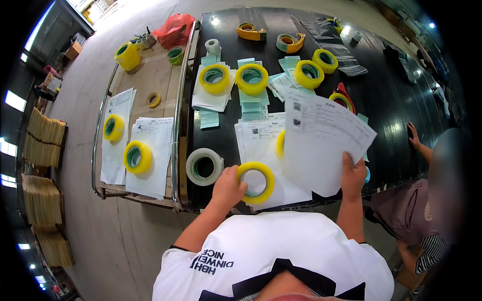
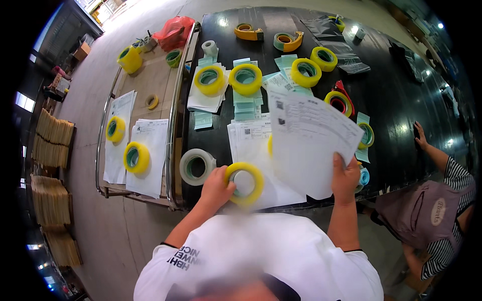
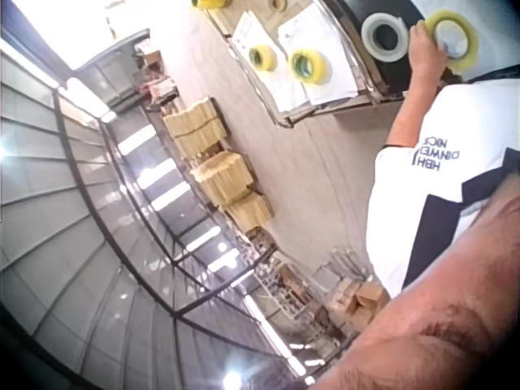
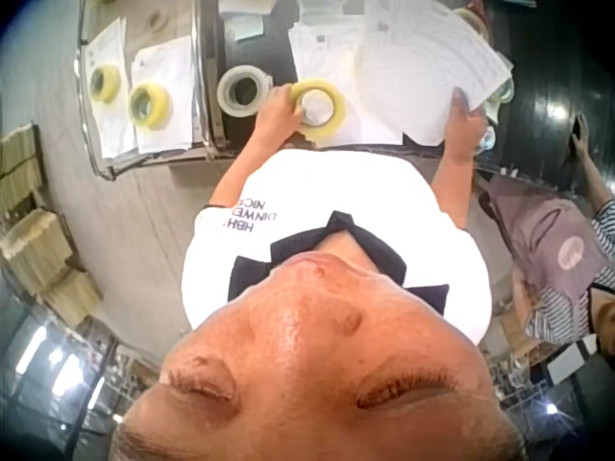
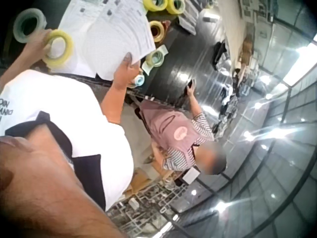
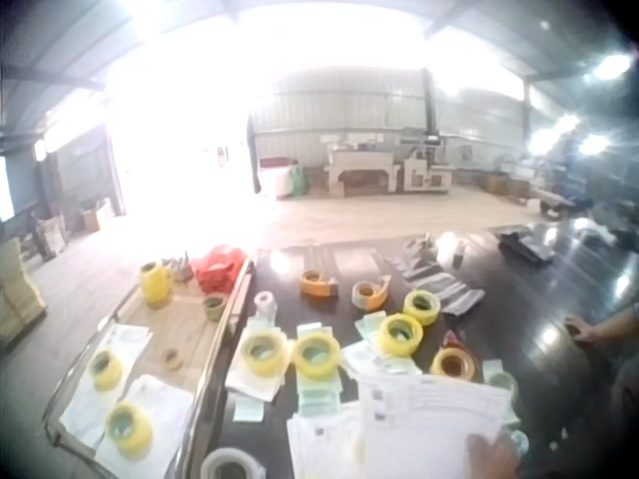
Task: The person sorts and organizes stacks of labels and documents on a table. They handle several rolls of yellow tape, moving them and placing specific labels next to them. They review information on individual labels and a large checksheet before arranging them into piles.
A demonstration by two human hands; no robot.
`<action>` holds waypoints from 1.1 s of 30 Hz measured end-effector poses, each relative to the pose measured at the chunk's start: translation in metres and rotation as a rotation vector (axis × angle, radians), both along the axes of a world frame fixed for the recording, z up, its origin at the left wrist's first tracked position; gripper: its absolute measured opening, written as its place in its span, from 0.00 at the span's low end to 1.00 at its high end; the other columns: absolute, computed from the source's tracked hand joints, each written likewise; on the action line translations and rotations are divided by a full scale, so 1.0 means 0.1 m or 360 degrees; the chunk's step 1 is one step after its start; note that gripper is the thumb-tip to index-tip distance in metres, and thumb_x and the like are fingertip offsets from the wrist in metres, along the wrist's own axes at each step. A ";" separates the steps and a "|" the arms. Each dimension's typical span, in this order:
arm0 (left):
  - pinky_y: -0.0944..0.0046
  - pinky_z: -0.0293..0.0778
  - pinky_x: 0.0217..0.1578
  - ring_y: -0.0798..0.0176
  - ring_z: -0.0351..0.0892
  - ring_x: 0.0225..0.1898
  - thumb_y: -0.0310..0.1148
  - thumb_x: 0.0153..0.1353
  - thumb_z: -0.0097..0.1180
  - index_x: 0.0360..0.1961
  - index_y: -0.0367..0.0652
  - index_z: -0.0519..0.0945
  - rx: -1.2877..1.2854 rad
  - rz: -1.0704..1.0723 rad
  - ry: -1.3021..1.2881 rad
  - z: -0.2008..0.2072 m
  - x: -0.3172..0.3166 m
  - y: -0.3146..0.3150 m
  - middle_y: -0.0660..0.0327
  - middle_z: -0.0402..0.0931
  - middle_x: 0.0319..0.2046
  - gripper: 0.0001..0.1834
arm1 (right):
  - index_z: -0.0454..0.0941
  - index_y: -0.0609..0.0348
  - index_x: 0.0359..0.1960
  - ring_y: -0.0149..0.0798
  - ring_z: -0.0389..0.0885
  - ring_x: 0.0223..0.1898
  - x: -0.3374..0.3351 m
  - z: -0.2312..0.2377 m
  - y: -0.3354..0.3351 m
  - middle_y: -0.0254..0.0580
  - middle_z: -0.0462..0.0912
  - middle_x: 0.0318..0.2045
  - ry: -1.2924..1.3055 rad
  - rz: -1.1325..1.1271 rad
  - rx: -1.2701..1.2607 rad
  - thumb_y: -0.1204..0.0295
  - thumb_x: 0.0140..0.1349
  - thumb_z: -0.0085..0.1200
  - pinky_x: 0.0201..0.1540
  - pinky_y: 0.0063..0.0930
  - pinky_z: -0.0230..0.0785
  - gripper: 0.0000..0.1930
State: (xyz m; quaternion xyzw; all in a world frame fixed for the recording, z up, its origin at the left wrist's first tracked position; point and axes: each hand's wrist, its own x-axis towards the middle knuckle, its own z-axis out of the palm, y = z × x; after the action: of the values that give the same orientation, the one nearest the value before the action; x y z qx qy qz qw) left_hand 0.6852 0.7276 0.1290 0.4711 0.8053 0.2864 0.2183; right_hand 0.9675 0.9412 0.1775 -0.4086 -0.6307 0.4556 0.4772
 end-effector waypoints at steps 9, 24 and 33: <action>0.51 0.74 0.49 0.44 0.76 0.49 0.39 0.57 0.61 0.50 0.40 0.77 -0.0300 -0.0211 -0.0057 0.12 -0.30 0.29 0.48 0.75 0.46 0.22 | 0.75 0.66 0.55 0.28 0.76 0.47 0.22 -0.02 -0.08 0.38 0.81 0.48 0.0016 -0.0136 -0.0279 0.72 0.68 0.54 0.54 0.25 0.67 0.16; 0.54 0.61 0.65 0.50 0.59 0.68 0.41 0.52 0.67 0.64 0.43 0.67 -0.0198 -0.0509 0.0725 -0.35 -1.23 2.13 0.55 0.67 0.64 0.39 | 0.73 0.69 0.57 0.30 0.76 0.49 0.05 -0.21 -0.12 0.39 0.80 0.49 0.0089 -0.0303 -0.0534 0.76 0.68 0.53 0.56 0.25 0.66 0.17; 0.52 0.68 0.57 0.45 0.70 0.58 0.45 0.54 0.65 0.59 0.40 0.72 0.0096 -0.0455 0.0613 -0.54 -1.43 2.21 0.50 0.75 0.54 0.33 | 0.74 0.67 0.55 0.28 0.76 0.47 -0.02 -0.35 -0.03 0.37 0.81 0.47 0.0192 -0.0199 -0.0683 0.76 0.68 0.53 0.54 0.24 0.67 0.16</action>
State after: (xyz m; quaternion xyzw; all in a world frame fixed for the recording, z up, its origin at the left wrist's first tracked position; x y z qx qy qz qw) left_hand 0.5418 0.9486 0.0749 0.6324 0.7483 0.1814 0.0849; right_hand 0.9651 0.9383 0.1423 -0.5110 -0.4632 0.5724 0.4435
